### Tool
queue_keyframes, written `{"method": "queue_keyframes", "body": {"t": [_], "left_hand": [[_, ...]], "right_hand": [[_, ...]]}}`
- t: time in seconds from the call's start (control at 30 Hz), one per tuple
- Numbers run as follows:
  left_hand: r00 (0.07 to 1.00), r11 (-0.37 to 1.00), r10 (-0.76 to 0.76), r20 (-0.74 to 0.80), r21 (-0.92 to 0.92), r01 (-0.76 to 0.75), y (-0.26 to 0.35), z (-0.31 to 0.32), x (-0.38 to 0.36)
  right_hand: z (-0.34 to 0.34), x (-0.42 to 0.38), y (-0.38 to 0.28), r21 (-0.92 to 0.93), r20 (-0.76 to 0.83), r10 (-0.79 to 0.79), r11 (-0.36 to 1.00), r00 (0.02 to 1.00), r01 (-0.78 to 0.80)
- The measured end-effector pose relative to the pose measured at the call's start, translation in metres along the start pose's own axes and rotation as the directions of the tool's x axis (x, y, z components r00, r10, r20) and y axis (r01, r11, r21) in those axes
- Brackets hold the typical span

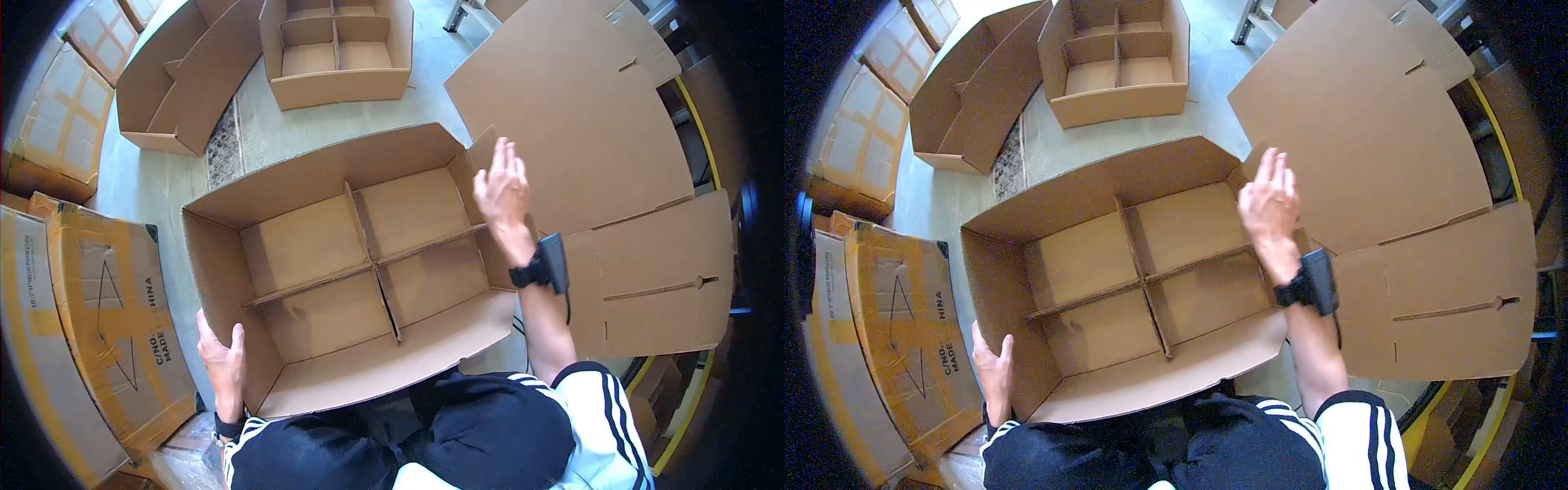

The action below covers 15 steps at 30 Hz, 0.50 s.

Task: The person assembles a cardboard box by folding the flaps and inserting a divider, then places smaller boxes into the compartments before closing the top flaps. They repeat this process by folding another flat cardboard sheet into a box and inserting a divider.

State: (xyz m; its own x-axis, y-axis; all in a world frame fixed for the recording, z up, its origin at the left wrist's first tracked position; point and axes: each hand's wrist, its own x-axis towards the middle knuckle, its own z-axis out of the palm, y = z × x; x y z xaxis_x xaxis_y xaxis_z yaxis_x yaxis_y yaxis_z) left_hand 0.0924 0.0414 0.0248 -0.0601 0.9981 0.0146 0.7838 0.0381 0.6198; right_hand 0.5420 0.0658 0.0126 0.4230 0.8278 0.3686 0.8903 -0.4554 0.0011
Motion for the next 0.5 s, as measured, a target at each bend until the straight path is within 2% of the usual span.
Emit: {"method": "queue_keyframes", "body": {"t": [0.07, 0.13, 0.2, 0.23, 0.27, 0.33, 0.37, 0.43, 0.47, 0.5], "left_hand": [[1.0, 1.0, 0.003, 0.012, 0.002, -0.003, 0.001, 0.001, -0.001], [1.0, 1.0, 0.021, -0.001, -0.01, -0.021, 0.0, 0.001, -0.001], [0.999, 0.998, 0.033, -0.031, 0.044, -0.032, -0.013, 0.006, -0.002], [0.998, 0.997, 0.041, -0.045, 0.07, -0.037, -0.018, 0.007, -0.003], [1.0, 0.999, 0.02, -0.019, 0.027, -0.02, -0.012, 0.005, -0.002], [0.999, 0.998, -0.02, 0.036, -0.057, 0.022, 0.001, -0.001, -0.001], [1.0, 0.999, -0.004, 0.027, -0.048, 0.005, -0.001, 0.0, 0.0], [1.0, 0.999, 0.02, 0.011, -0.026, -0.02, -0.004, 0.0, -0.001], [1.0, 1.0, 0.013, 0.009, -0.019, -0.013, -0.005, 0.0, -0.003], [1.0, 1.0, 0.01, 0.007, -0.014, -0.01, -0.002, 0.0, -0.003]], "right_hand": [[-0.019, 0.005, -0.02, 0.058, 0.006, 0.036, 0.998, 0.999, -0.036], [-0.025, 0.02, -0.025, 0.18, 0.209, 0.076, 0.977, 0.975, -0.115], [0.012, 0.012, -0.018, 0.38, 0.238, -0.005, 0.921, 0.971, -0.089], [0.027, 0.008, -0.015, 0.284, 0.37, -0.071, 0.958, 0.926, -0.04], [0.049, -0.003, -0.007, 0.405, 0.346, -0.127, 0.914, 0.93, -0.026], [0.072, -0.007, 0.005, 0.431, 0.341, -0.31, 0.891, 0.888, 0.145], [0.075, -0.009, 0.008, 0.295, 0.231, -0.231, 0.942, 0.945, 0.158], [0.058, -0.01, -0.001, 0.017, -0.026, -0.118, 0.993, 0.993, 0.118], [0.058, -0.009, 0.0, 0.042, 0.156, 0.017, 0.999, 0.988, -0.024], [0.057, -0.006, 0.005, 0.038, 0.333, 0.148, 0.985, 0.931, -0.17]]}}
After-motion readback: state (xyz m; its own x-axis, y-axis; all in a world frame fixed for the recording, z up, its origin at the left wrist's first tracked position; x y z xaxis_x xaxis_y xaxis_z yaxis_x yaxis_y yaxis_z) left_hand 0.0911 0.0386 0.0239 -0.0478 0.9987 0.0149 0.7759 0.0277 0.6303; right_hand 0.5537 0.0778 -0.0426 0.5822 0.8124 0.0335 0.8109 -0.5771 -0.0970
